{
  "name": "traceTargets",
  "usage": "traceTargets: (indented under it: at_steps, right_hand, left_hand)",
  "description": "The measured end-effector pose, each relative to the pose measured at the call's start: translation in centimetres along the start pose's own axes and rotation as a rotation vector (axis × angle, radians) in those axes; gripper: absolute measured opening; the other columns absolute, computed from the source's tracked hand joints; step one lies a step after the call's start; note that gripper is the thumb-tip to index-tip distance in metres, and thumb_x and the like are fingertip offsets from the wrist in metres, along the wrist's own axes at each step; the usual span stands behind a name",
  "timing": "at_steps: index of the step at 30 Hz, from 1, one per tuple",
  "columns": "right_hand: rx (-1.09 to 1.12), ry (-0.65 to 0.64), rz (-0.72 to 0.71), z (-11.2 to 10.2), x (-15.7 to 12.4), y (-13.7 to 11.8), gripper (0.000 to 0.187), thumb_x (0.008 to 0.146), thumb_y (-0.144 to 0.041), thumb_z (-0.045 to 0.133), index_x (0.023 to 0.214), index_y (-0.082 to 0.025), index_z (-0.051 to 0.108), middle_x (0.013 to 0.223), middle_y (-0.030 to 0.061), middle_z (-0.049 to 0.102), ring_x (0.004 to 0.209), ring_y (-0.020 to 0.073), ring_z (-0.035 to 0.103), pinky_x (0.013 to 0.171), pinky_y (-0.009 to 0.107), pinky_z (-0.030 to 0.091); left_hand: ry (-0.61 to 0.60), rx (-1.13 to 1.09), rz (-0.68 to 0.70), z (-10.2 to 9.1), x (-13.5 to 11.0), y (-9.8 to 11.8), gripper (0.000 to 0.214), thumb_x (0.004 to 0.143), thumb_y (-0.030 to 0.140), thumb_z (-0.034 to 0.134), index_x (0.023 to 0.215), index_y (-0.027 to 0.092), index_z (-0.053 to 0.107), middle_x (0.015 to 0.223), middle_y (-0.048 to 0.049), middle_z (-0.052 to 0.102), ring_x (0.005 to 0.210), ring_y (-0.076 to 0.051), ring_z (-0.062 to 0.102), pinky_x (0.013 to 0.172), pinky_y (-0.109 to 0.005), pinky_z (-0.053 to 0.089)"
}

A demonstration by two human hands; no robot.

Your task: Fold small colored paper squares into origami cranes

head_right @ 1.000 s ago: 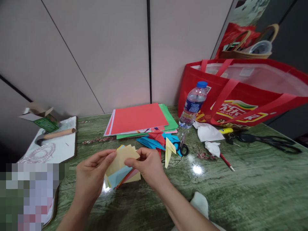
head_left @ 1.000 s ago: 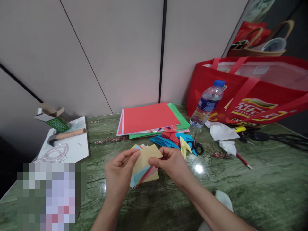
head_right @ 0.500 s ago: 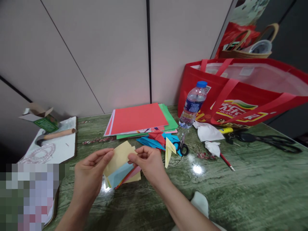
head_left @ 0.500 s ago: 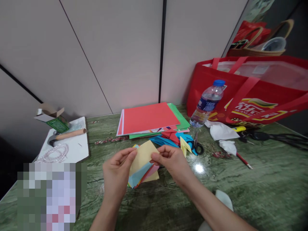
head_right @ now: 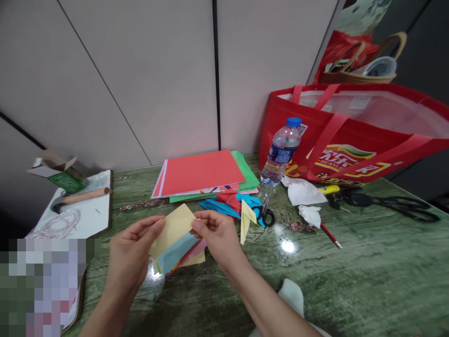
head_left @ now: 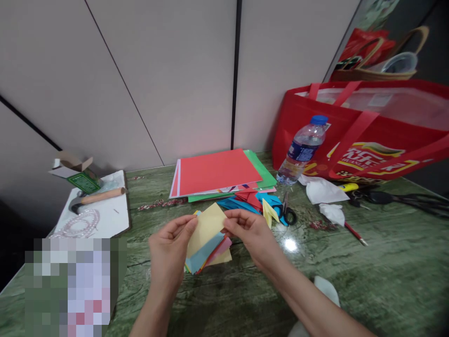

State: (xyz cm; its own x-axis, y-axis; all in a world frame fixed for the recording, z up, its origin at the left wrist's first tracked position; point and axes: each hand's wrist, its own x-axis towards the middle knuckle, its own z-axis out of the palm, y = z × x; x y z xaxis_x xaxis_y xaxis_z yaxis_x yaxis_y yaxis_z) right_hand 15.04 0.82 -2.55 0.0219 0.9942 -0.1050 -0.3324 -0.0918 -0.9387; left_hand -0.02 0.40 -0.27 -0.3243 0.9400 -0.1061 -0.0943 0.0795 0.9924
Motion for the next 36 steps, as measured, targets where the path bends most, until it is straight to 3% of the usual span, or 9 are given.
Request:
traceTargets:
  at_steps: [6, 15, 36]
  right_hand:
    - [0.006, 0.026, -0.015, 0.18, -0.01, -0.13, 0.025, 0.067, -0.038, 0.068, 0.079, -0.016, 0.067, 0.063, 0.002, 0.066, 0.059, 0.0139, 0.061, 0.054, 0.026, 0.049]
    - [-0.11, -0.004, -0.077, -0.16, 0.19, 0.33, 0.019, 0.067, -0.035, 0.067, 0.066, -0.017, 0.064, 0.063, 0.0, 0.062, 0.059, 0.0127, 0.054, 0.055, 0.025, 0.044]
    - [-0.125, 0.04, -0.098, -0.11, 0.14, 0.04, 0.017, 0.065, -0.034, 0.067, 0.062, -0.017, 0.063, 0.06, -0.0012, 0.059, 0.057, 0.0123, 0.05, 0.054, 0.025, 0.04]
  left_hand:
    - [-0.015, -0.044, -0.03, -0.06, 0.13, 0.07, 0.019, 0.055, 0.025, 0.077, 0.07, 0.015, 0.071, 0.063, -0.0021, 0.073, 0.055, -0.012, 0.063, 0.05, -0.017, 0.05]
    - [-0.143, 0.067, -0.014, -0.17, -0.24, -0.26, 0.014, 0.058, 0.025, 0.076, 0.07, 0.018, 0.073, 0.068, -0.0022, 0.074, 0.058, -0.012, 0.064, 0.053, -0.018, 0.05]
    - [-0.165, 0.166, 0.053, -0.45, -0.19, -0.46, 0.014, 0.061, 0.028, 0.074, 0.072, 0.02, 0.073, 0.069, -0.0008, 0.073, 0.059, -0.011, 0.062, 0.054, -0.017, 0.049]
